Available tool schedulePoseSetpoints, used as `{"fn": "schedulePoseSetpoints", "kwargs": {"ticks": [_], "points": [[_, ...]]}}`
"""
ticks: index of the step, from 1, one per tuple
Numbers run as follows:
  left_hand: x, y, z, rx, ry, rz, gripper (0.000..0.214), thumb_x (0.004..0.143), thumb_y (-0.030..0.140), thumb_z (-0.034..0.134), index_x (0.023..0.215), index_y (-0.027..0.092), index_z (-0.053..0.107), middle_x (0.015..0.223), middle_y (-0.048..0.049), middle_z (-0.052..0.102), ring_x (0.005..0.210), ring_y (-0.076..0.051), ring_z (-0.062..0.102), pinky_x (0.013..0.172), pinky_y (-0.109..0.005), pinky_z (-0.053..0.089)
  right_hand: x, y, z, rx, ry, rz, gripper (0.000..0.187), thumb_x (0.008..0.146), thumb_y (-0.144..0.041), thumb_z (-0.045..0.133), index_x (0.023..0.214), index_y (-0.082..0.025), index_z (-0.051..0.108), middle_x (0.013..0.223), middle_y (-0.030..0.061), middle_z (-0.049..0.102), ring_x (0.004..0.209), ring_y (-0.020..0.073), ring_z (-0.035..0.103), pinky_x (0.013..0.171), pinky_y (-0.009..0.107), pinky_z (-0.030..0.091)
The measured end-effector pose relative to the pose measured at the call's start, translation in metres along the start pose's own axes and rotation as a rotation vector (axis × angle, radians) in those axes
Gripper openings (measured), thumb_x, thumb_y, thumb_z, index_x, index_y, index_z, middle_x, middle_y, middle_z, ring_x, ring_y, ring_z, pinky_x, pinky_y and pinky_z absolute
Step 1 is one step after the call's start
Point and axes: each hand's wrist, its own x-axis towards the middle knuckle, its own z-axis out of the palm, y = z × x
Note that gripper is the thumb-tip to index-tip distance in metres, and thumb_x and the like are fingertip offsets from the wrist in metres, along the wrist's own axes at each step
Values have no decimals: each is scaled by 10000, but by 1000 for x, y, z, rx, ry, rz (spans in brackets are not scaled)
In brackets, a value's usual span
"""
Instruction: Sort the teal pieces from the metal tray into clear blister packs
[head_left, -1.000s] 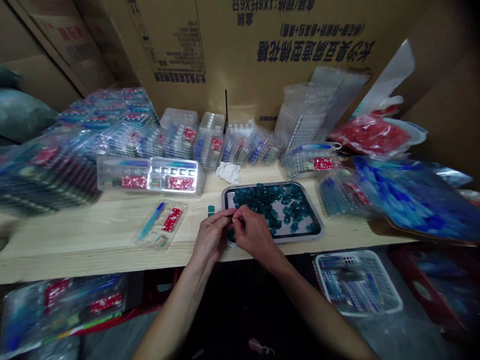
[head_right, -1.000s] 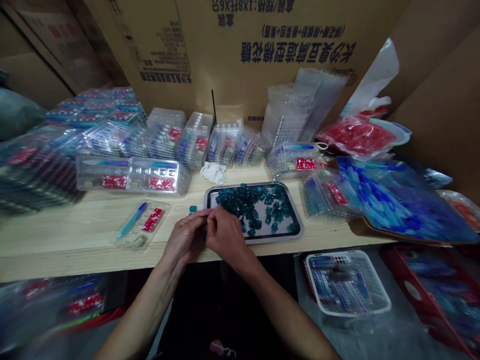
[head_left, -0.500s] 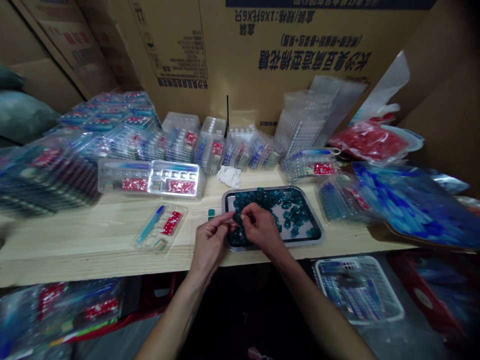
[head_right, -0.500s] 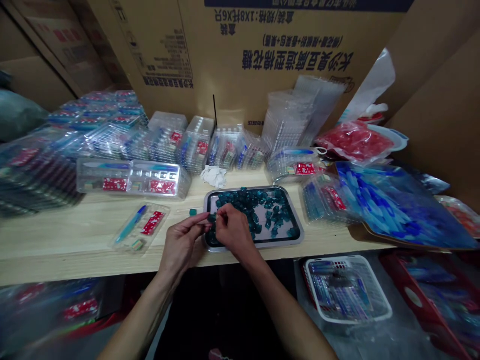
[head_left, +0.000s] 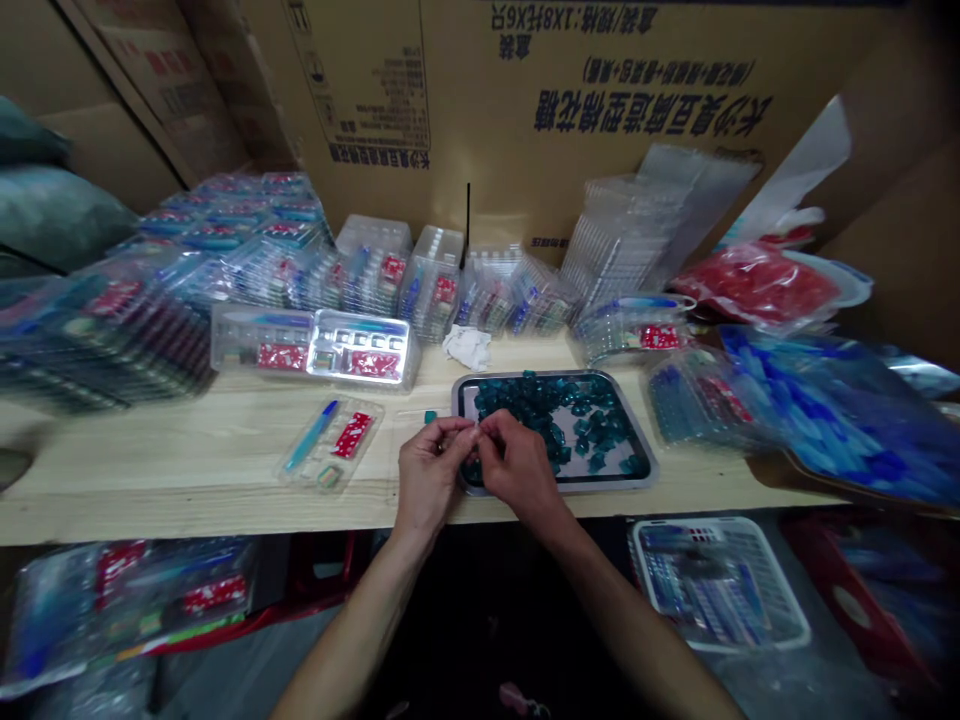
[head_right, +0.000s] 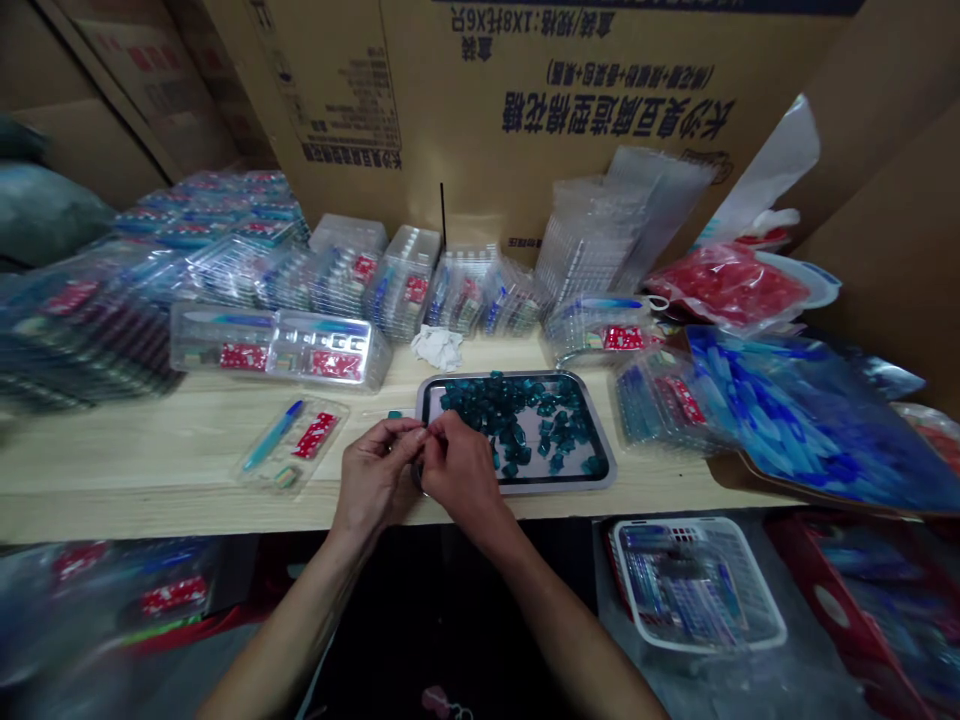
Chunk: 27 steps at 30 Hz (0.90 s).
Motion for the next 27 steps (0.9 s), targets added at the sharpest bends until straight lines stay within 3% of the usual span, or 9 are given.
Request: {"fn": "schedulePoseSetpoints", "kwargs": {"ticks": [3, 6, 12, 16, 22, 27], "points": [[4, -1, -4, 46, -38, -5, 278, 705, 348, 792, 901, 155, 752, 687, -7, 703, 604, -128, 613, 624, -234, 489, 4, 7, 4, 199, -73, 144, 131, 816, -318, 510, 748, -213, 551, 658, 10, 642, 589, 158, 577, 547, 249, 408], [6, -1, -8, 102, -76, 23, 278, 735, 326, 747, 952, 152, 759, 736, -26, 727, 642, -144, 643, 655, -243, 502, 7, 12, 5, 215, -57, 190, 129, 798, -307, 518, 731, -209, 567, 642, -1, 626, 576, 147, 555, 536, 242, 398], [10, 0, -7, 168, -76, -20, 228, 677, 216, 678, 875, 155, 774, 732, -24, 720, 689, -155, 635, 659, -234, 479, -5, 4, 11, -52, 40, 44, 79, 808, -229, 489, 778, -213, 560, 646, -9, 595, 573, 145, 533, 573, 258, 372], [8, 0, -1, 45, 2, -104, 264, 597, 168, 633, 824, 154, 766, 745, -27, 723, 700, -164, 639, 700, -263, 492, -15, 1, 18, -195, 60, -72, 96, 811, -177, 450, 817, -213, 539, 734, 22, 621, 650, 169, 563, 638, 280, 386], [4, -2, 2, -128, 21, -173, 414, 538, 127, 620, 936, 149, 728, 808, -31, 727, 758, -162, 660, 775, -281, 491, -16, 3, 21, -250, 79, -124, 93, 829, -159, 438, 825, -216, 511, 803, 42, 629, 738, 186, 581, 686, 291, 398], [5, -2, -3, -223, 51, -317, 326, 556, 213, 757, 865, 150, 673, 685, 9, 670, 591, -105, 605, 620, -221, 459, -14, 2, 19, -269, 104, -186, 90, 862, -173, 430, 848, -211, 510, 797, 41, 618, 734, 187, 572, 698, 299, 395]]}}
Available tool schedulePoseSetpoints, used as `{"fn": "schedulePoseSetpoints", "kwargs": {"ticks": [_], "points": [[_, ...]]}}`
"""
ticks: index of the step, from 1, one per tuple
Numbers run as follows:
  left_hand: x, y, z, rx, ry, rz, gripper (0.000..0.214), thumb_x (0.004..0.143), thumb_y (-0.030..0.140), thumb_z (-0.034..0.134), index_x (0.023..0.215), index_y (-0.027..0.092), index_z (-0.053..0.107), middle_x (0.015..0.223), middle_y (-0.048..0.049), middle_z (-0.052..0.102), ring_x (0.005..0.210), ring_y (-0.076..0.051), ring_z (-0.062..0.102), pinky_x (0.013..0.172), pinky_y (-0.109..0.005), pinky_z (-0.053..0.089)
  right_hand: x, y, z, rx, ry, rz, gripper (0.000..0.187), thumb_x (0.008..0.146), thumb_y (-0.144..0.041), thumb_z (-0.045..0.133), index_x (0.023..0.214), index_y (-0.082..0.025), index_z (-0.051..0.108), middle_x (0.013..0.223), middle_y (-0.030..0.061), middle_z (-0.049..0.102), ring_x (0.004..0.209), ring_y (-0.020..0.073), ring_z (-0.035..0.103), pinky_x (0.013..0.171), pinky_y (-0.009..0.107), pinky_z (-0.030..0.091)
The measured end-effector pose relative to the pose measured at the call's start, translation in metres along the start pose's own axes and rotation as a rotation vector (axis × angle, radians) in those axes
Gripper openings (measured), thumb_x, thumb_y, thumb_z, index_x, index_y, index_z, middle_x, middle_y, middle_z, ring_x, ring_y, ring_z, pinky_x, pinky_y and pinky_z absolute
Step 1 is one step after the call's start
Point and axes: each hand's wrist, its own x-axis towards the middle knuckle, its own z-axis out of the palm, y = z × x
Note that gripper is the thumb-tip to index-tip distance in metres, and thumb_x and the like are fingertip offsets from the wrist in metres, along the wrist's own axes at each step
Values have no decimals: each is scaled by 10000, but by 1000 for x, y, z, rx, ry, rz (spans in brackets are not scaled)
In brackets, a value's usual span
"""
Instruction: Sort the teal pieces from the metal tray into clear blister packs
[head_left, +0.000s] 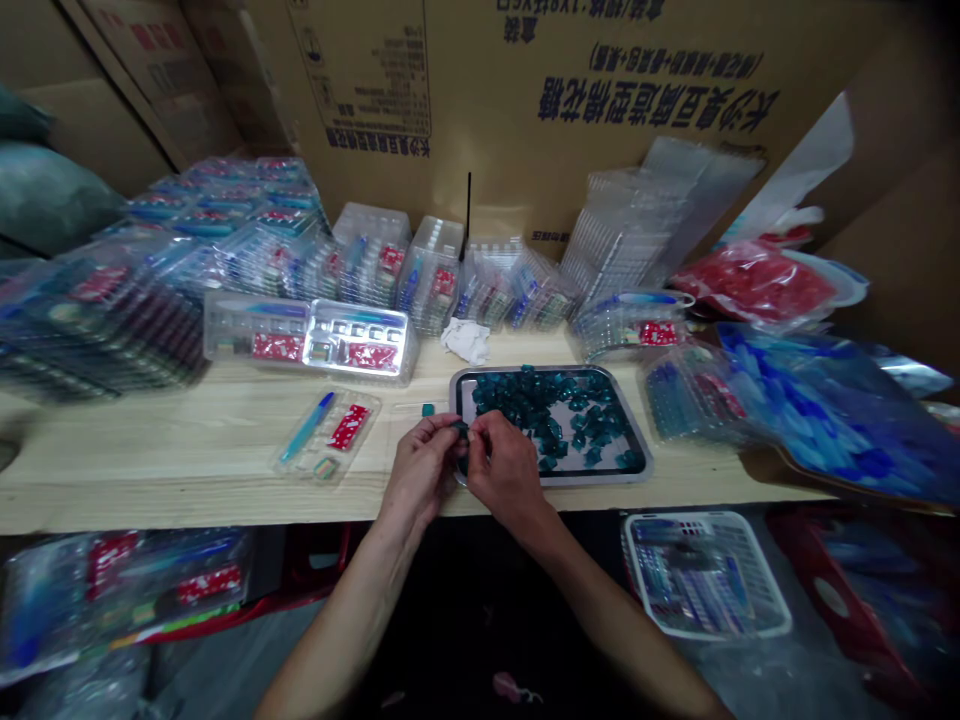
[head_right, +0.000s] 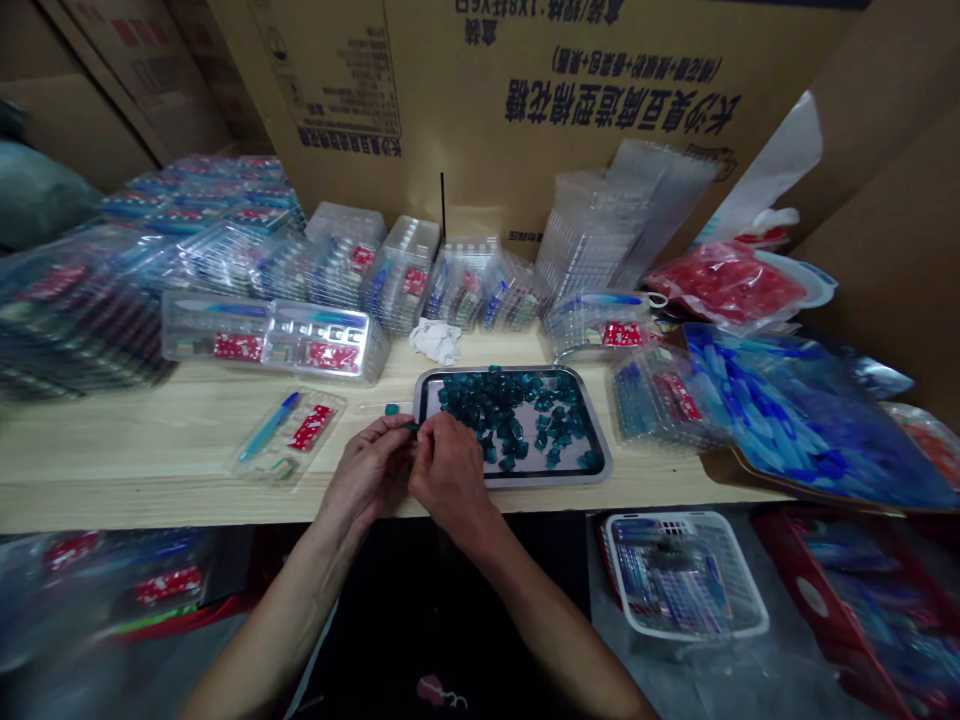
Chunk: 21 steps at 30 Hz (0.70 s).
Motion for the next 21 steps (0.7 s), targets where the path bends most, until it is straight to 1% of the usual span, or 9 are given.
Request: {"fn": "schedulePoseSetpoints", "kwargs": {"ticks": [2, 4, 8, 10, 11, 13, 16, 18, 21], "points": [[0, 0, -2, 4, -19, -21, 311, 566, 251, 784, 832, 144, 664, 662, 12, 655, 567, -98, 590, 595, -217, 449, 0, -1, 1, 2, 4, -5, 90, 867, -175, 429, 847, -212, 509, 797, 42, 616, 743, 188, 574, 707, 299, 398], [0, 0, -4, 39, -30, 2, 318, 565, 240, 785, 845, 140, 672, 631, 27, 632, 564, -96, 581, 592, -213, 444, -1, -3, 2, 6, 1, -5, 97, 863, -169, 426, 841, -213, 509, 800, 45, 616, 757, 190, 579, 715, 298, 402], [-2, 2, -5, 184, -15, 156, 328, 567, 174, 749, 889, 141, 694, 568, 66, 581, 527, -77, 538, 563, -190, 421, 0, -1, 0, 61, -2, 22, 85, 836, -170, 448, 831, -215, 519, 781, 33, 619, 718, 177, 577, 688, 284, 410], [-3, 3, -7, 234, -48, 213, 332, 590, 177, 752, 916, 142, 705, 591, 55, 606, 534, -82, 549, 558, -190, 426, 5, 4, -3, 121, 2, 77, 68, 830, -193, 466, 816, -219, 528, 738, 17, 611, 673, 165, 572, 653, 270, 409], [-4, 4, -9, 242, -75, 218, 336, 607, 192, 765, 936, 143, 713, 617, 41, 628, 546, -87, 563, 564, -194, 436, 8, 7, -5, 155, -1, 112, 64, 829, -209, 474, 804, -220, 532, 712, 9, 604, 650, 159, 568, 632, 264, 407], [-6, 6, -14, 224, -138, 178, 359, 641, 243, 800, 980, 144, 731, 720, -1, 691, 601, -97, 604, 608, -203, 471, 14, 14, -9, 241, -35, 175, 78, 828, -244, 485, 779, -222, 542, 674, -3, 597, 611, 151, 558, 595, 255, 402], [-7, 9, -22, 129, -216, 32, 398, 680, 343, 831, 1012, 138, 755, 875, -70, 743, 723, -120, 667, 722, -217, 517, 18, 22, -10, 383, -123, 255, 114, 821, -300, 506, 762, -219, 560, 641, -14, 593, 574, 144, 545, 553, 248, 393], [-8, 11, -25, 59, -231, -30, 417, 666, 349, 856, 1016, 143, 763, 890, -78, 749, 755, -124, 682, 762, -217, 528, 18, 22, -7, 439, -167, 278, 130, 818, -324, 517, 760, -217, 565, 622, -21, 582, 557, 140, 532, 537, 246, 383], [-8, 13, -28, 12, -210, -24, 409, 603, 290, 900, 969, 157, 774, 904, -61, 750, 750, -115, 681, 776, -219, 540, 16, 16, -2, 467, -198, 265, 135, 825, -327, 526, 765, -213, 566, 621, -26, 578, 549, 133, 520, 534, 244, 379]]}}
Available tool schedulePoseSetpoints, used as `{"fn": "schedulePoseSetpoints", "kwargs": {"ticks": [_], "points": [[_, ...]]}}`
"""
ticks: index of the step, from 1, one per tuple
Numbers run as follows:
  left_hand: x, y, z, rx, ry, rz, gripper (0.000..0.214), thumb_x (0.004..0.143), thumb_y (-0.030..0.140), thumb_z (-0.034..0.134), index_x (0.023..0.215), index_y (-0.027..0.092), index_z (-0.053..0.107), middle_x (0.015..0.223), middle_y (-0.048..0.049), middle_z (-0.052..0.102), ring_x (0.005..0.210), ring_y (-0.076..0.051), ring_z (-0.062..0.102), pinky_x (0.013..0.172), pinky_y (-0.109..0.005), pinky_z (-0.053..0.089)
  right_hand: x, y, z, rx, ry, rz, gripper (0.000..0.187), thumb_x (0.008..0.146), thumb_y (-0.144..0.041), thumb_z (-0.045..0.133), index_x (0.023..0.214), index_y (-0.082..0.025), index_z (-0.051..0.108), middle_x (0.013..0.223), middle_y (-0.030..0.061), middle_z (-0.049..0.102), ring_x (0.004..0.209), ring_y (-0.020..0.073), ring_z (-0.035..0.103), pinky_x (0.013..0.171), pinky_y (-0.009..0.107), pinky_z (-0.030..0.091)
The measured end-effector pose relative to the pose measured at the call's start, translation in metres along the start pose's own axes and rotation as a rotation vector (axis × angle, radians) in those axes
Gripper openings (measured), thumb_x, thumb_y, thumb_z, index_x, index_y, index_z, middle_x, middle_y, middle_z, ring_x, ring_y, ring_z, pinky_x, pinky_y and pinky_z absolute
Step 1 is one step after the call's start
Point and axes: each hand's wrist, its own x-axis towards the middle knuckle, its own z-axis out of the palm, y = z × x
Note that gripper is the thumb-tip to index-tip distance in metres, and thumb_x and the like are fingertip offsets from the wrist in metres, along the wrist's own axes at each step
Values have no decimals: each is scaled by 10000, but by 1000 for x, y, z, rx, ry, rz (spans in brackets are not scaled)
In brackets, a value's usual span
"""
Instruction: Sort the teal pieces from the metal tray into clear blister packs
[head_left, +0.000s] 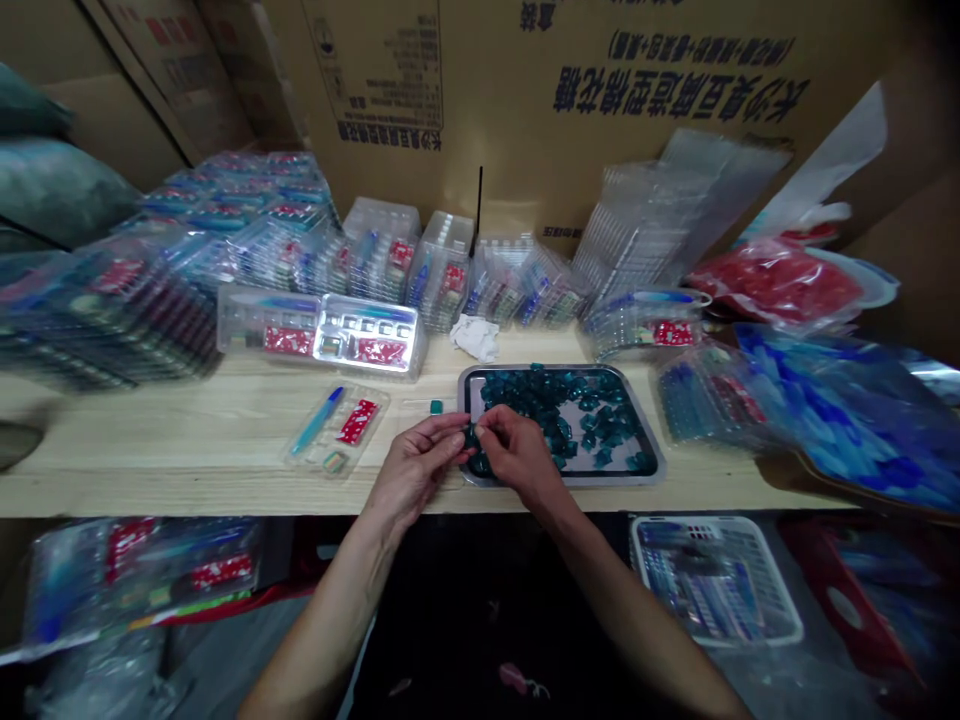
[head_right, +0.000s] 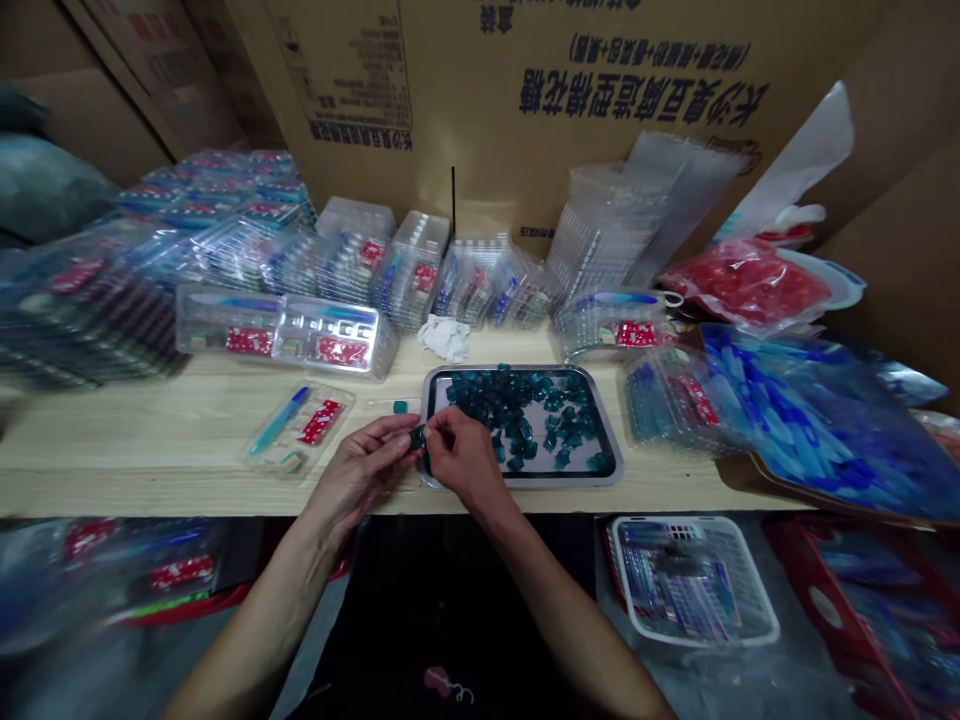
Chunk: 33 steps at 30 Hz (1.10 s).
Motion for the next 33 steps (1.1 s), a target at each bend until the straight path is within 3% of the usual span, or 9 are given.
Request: {"fn": "schedulePoseSetpoints", "kwargs": {"ticks": [5, 8, 10, 12, 15, 19, 24, 29, 33], "points": [[6, 11, -34, 93, 134, 127, 384, 593, 309, 901, 931, 167, 786, 924, -56, 755, 745, -119, 677, 778, -229, 540, 4, 1, -8, 21, -105, -68, 229, 924, -303, 434, 970, -198, 631, 722, -8, 637, 619, 135, 580, 598, 245, 432], [11, 19, -63, 336, 228, 327, 350, 676, 356, 844, 966, 171, 778, 954, -56, 750, 763, -129, 666, 786, -247, 536, 5, 7, -20, -90, -19, -90, 247, 939, -263, 419, 1063, -188, 620, 755, 4, 652, 655, 149, 605, 641, 260, 449], [16, 20, -75, 564, 206, 406, 316, 731, 358, 797, 986, 174, 767, 924, -54, 747, 775, -152, 665, 782, -276, 538, -2, 7, -19, -230, 27, -143, 238, 925, -206, 425, 1058, -173, 619, 821, 38, 668, 740, 172, 618, 713, 288, 459], [21, 16, -78, 781, 133, 468, 249, 770, 329, 757, 972, 182, 760, 901, -52, 746, 814, -181, 674, 800, -308, 538, -15, 5, -9, -389, -30, -253, 243, 895, -138, 433, 1042, -162, 625, 929, 81, 676, 868, 206, 604, 802, 331, 447], [31, 6, -74, 1038, -6, 586, 157, 839, 283, 684, 951, 205, 760, 923, -58, 743, 875, -194, 686, 820, -318, 536, -37, 0, 15, -598, -257, -427, 238, 855, -84, 474, 1010, -154, 640, 1032, 113, 665, 997, 245, 546, 869, 379, 401], [46, -6, -77, 1219, -166, 719, 173, 899, 260, 617, 971, 215, 767, 971, -79, 743, 878, -182, 699, 788, -294, 551, -49, 1, 34, -674, -381, -455, 234, 866, -90, 502, 1055, -140, 631, 1077, 119, 664, 1026, 241, 517, 903, 392, 355], [52, -11, -88, 1297, -263, 823, 213, 935, 220, 562, 1010, 210, 760, 968, -87, 729, 873, -162, 696, 761, -267, 555, -44, 5, 35, -670, -392, -422, 247, 856, -89, 516, 1070, -152, 622, 1077, 103, 658, 1028, 232, 505, 921, 391, 325], [44, -11, -85, 1364, -274, 911, 273, 953, 176, 510, 1118, 228, 721, 1039, -89, 650, 933, -146, 653, 754, -238, 537, -37, 6, 31, -649, -384, -420, 255, 811, -64, 525, 1020, -170, 623, 1020, 77, 644, 998, 226, 492, 874, 361, 345], [36, -13, -83, 1326, -228, 927, 347, 947, 123, 490, 1250, 213, 633, 1069, -96, 621, 994, -159, 627, 831, -276, 537, -25, 10, 15, -685, -120, -252, 324, 826, -83, 525, 1137, -149, 587, 1095, 108, 600, 1033, 253, 463, 879, 381, 352]]}}
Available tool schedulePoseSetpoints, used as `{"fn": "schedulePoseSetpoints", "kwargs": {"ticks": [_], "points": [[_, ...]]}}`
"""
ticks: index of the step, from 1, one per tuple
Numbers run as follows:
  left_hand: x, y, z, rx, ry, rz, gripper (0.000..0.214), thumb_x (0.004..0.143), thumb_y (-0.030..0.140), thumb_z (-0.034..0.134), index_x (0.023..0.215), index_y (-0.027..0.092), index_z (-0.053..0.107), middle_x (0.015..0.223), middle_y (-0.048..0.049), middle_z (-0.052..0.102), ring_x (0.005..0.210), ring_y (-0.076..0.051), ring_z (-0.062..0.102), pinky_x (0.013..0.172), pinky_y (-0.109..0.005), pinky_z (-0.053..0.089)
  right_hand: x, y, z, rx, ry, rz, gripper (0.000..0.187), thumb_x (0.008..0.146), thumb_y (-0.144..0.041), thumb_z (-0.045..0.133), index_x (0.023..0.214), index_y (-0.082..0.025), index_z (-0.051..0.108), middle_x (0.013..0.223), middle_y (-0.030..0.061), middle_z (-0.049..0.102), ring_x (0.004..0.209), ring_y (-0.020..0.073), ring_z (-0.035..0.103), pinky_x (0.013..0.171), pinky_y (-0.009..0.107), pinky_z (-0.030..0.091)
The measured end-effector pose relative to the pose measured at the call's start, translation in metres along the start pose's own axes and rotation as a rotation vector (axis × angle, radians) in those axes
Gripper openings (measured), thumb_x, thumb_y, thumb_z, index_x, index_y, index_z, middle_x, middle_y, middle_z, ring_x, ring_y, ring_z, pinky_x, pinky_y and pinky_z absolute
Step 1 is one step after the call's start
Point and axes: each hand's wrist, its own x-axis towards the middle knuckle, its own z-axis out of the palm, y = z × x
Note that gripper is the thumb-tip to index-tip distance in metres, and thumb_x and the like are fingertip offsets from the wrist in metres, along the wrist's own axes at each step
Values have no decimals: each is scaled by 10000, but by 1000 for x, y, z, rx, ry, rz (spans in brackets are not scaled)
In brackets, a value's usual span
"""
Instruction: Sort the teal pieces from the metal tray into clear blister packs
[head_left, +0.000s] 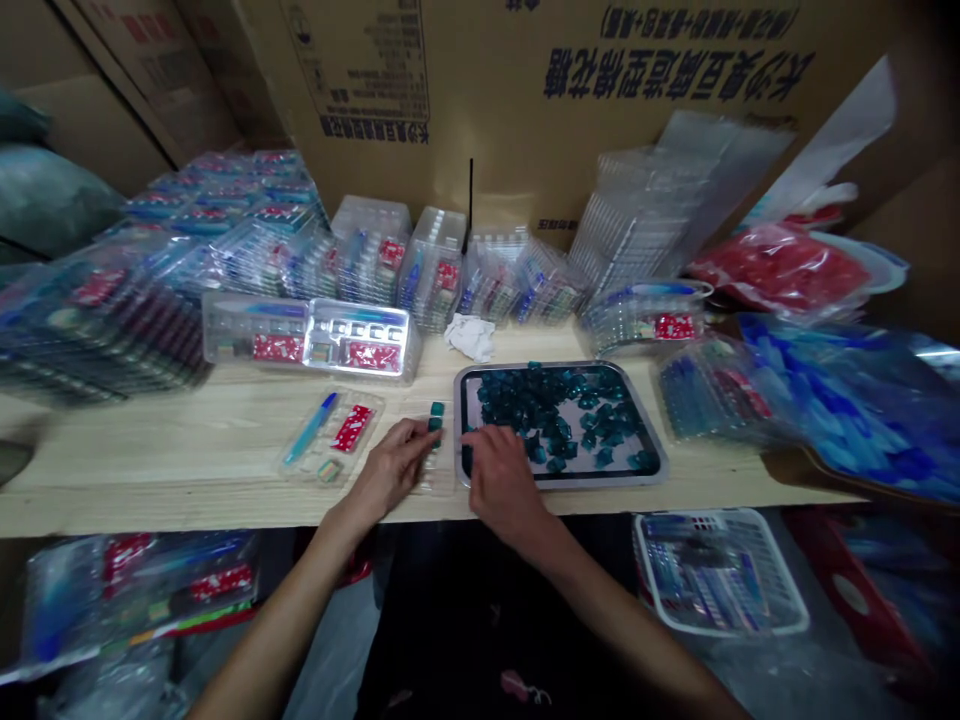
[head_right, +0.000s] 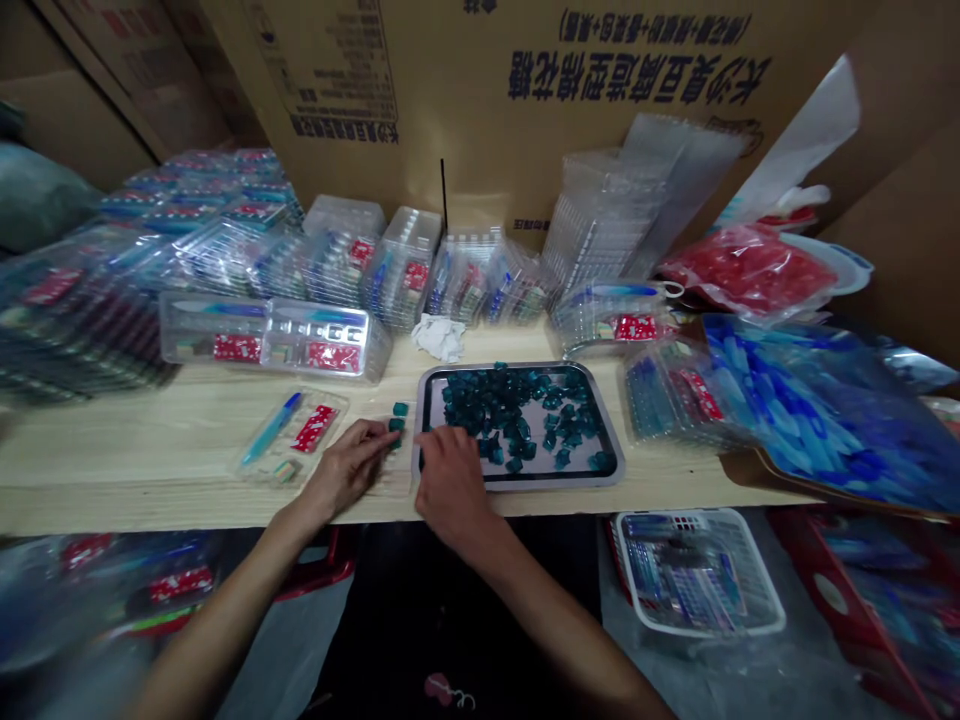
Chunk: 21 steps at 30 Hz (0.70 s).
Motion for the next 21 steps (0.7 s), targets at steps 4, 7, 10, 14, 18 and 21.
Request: {"fn": "schedulePoseSetpoints", "kwargs": {"ticks": [4, 7, 10, 14, 18, 21], "points": [[-8, 2, 3, -20, 96, -18, 329, 929, 83, 500, 1202, 213, 630, 1113, -95, 636, 1037, -167, 631, 876, -297, 542, 8, 15, -8, -170, -9, 113, 242, 866, -203, 563, 1099, -148, 596, 1110, 145, 560, 1017, 300, 458, 835, 427, 351], [-15, 3, 7, 89, 76, 51, 356, 902, 35, 474, 1147, 211, 663, 1141, -102, 639, 1049, -177, 632, 859, -295, 554, 12, 19, -8, -184, -29, 95, 168, 876, -204, 548, 1026, -171, 618, 1062, 128, 571, 1005, 299, 478, 828, 430, 349], [-20, 6, 10, 243, 37, 43, 418, 849, 12, 487, 1173, 205, 666, 1163, -116, 643, 1050, -210, 625, 836, -324, 568, 15, 24, -7, -80, 68, 107, 175, 878, -179, 530, 1033, -179, 612, 1061, 109, 597, 1019, 284, 505, 859, 429, 354], [-17, 14, 11, 241, 32, -36, 406, 810, 24, 495, 1102, 219, 699, 1204, -108, 646, 1076, -222, 624, 849, -340, 569, 17, 32, -8, 165, 201, 92, 190, 895, -164, 493, 1059, -178, 588, 1022, 87, 636, 992, 245, 555, 866, 390, 390], [2, 41, 14, -123, 329, -335, 241, 890, 149, 499, 1030, 199, 689, 1091, -90, 690, 1011, -197, 654, 898, -353, 543, 17, 27, -10, 330, 239, 40, 191, 892, -173, 485, 1060, -186, 574, 983, 73, 639, 932, 218, 573, 833, 349, 423], [21, 68, 21, -680, 360, -685, 258, 878, 342, 619, 1077, 183, 655, 950, -60, 715, 789, -158, 675, 742, -297, 559, 16, 13, -10, 292, 227, -17, 189, 872, -161, 486, 1040, -174, 572, 1011, 88, 618, 961, 234, 541, 854, 368, 407]]}}
